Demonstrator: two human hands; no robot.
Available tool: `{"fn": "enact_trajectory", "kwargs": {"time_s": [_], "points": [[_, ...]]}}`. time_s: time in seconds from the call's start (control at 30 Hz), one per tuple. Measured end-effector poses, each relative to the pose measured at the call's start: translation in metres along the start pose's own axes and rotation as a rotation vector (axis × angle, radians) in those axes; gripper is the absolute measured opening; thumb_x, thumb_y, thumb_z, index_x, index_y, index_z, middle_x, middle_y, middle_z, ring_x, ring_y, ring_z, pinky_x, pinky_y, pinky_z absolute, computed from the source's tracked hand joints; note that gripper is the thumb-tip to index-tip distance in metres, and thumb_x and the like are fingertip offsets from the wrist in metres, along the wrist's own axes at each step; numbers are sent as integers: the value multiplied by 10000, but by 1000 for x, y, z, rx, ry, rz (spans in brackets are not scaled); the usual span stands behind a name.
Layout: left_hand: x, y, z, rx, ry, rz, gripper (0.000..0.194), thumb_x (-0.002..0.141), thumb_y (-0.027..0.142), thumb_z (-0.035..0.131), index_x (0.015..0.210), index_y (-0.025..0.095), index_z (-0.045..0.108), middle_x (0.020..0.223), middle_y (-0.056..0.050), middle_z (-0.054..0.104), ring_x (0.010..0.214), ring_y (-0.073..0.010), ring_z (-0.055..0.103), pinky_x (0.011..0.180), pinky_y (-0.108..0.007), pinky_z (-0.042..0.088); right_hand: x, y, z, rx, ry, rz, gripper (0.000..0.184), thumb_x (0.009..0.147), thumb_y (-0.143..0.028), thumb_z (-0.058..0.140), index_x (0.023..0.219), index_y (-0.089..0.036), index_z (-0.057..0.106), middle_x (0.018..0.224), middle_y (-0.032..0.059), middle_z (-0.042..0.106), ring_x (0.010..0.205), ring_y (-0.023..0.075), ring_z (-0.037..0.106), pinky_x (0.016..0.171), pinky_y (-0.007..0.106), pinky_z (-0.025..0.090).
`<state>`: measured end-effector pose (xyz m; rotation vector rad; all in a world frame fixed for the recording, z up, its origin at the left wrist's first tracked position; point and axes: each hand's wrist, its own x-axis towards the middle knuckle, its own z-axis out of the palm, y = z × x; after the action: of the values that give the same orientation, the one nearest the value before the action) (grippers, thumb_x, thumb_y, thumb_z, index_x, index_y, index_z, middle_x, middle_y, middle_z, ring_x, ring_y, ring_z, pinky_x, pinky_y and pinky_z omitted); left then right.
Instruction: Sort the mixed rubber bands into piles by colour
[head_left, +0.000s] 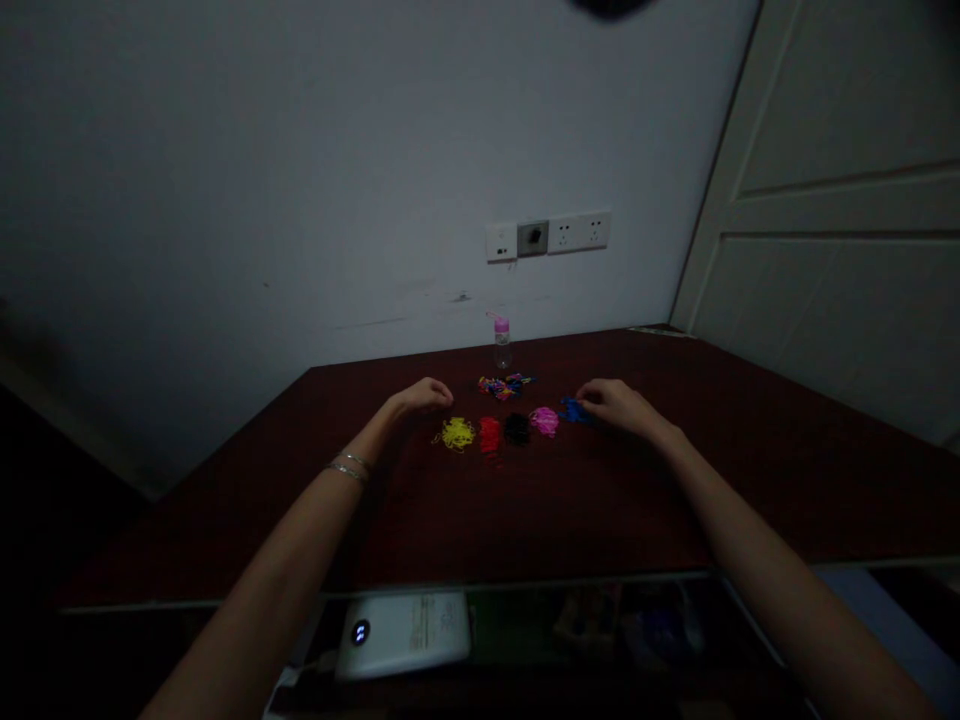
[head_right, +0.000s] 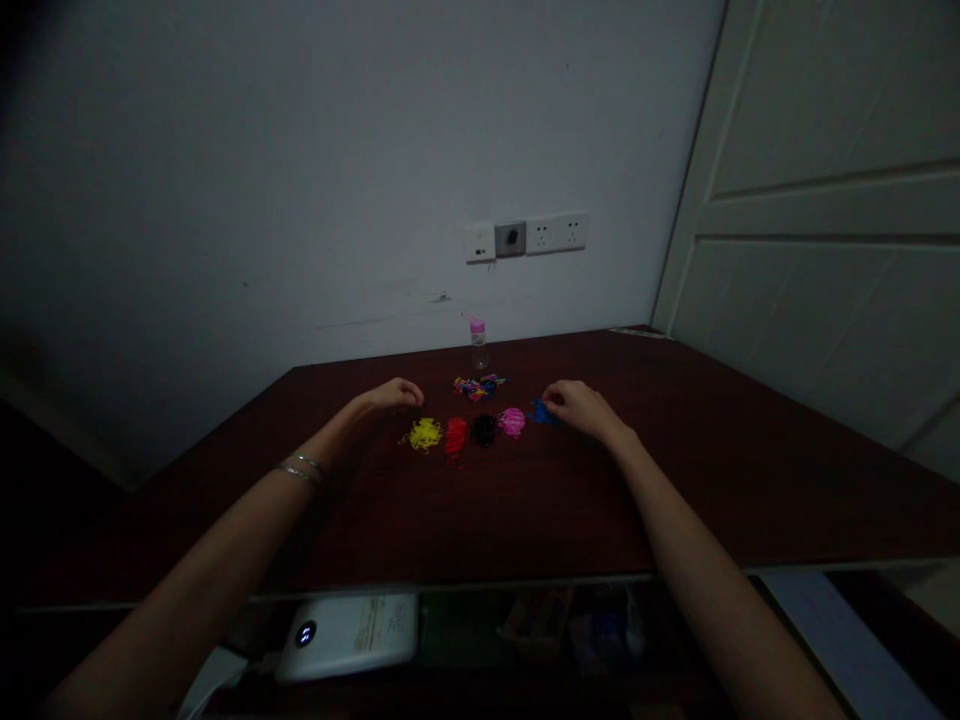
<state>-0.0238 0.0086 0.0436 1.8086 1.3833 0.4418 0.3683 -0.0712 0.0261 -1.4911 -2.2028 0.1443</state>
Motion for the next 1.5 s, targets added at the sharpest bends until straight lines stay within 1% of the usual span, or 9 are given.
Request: {"fn": "enact_trajectory", "kwargs": {"time_s": [0.13, 0.23, 0.4, 0.63, 0.8, 1.0, 1.1, 1.27, 1.5], "points": [[17, -21, 5, -66, 350, -11, 160, 638, 153, 586, 788, 125, 633, 503, 35, 515, 423, -60, 419, 424, -165, 330, 0, -1, 0, 2, -13, 13, 222, 780, -277, 508, 911, -204, 672, 966, 64, 661, 848, 183, 600, 738, 255, 436], [27, -36, 11, -22, 577, -34, 156, 634, 126, 592, 779, 115, 647, 562, 7, 567, 487, -70, 473, 482, -166, 369, 0, -1, 0, 0, -9, 11, 226, 784, -285, 505, 921, -207, 668, 973, 63, 659, 860, 184, 599, 751, 259, 435], [34, -50, 17, 83, 765, -62, 162, 650, 129, 574, 771, 115, 681, 689, -42, 647, 609, -109, 557, 592, -190, 419, 0, -1, 1, 2, -12, 23, 211, 777, -266, 517, 908, -210, 672, 967, 59, 663, 853, 180, 601, 760, 257, 436], [31, -53, 19, 88, 838, -73, 190, 679, 160, 554, 792, 117, 701, 772, -69, 684, 708, -143, 604, 666, -209, 437, 1, 1, 5, 26, 11, 8, 207, 780, -251, 517, 902, -200, 677, 960, 62, 667, 852, 176, 603, 765, 253, 439], [30, -52, 20, 105, 828, -85, 197, 691, 173, 548, 800, 115, 701, 794, -76, 690, 744, -154, 611, 667, -206, 433, 8, 3, 9, 76, 25, -20, 193, 757, -214, 536, 875, -186, 686, 912, 57, 670, 812, 159, 599, 734, 235, 440], [28, -50, 21, 160, 808, -96, 206, 709, 185, 533, 815, 124, 699, 804, -73, 692, 744, -154, 612, 664, -204, 428, 34, -14, 10, 94, 34, -115, 182, 734, -189, 563, 863, -180, 691, 870, 52, 669, 784, 155, 596, 700, 226, 438], [26, -50, 22, 172, 802, -86, 204, 707, 189, 529, 803, 126, 698, 793, -74, 690, 734, -155, 610, 656, -205, 426, 53, -29, 15, 114, -18, -131, 203, 732, -165, 561, 883, -180, 694, 885, 54, 676, 786, 150, 599, 700, 214, 434], [24, -50, 23, 180, 793, -76, 198, 701, 187, 529, 791, 130, 697, 778, -67, 686, 724, -151, 605, 657, -205, 424, 82, -47, 29, 32, -170, -39, 226, 724, -153, 567, 901, -200, 700, 921, 46, 685, 825, 157, 610, 701, 198, 418], [19, -45, 24, 175, 797, -48, 191, 707, 178, 523, 772, 126, 694, 770, -65, 681, 716, -147, 599, 660, -205, 422, 95, -53, 44, -77, -258, -36, 249, 721, -168, 562, 928, -207, 693, 926, 50, 682, 840, 180, 617, 665, 203, 410]]}}
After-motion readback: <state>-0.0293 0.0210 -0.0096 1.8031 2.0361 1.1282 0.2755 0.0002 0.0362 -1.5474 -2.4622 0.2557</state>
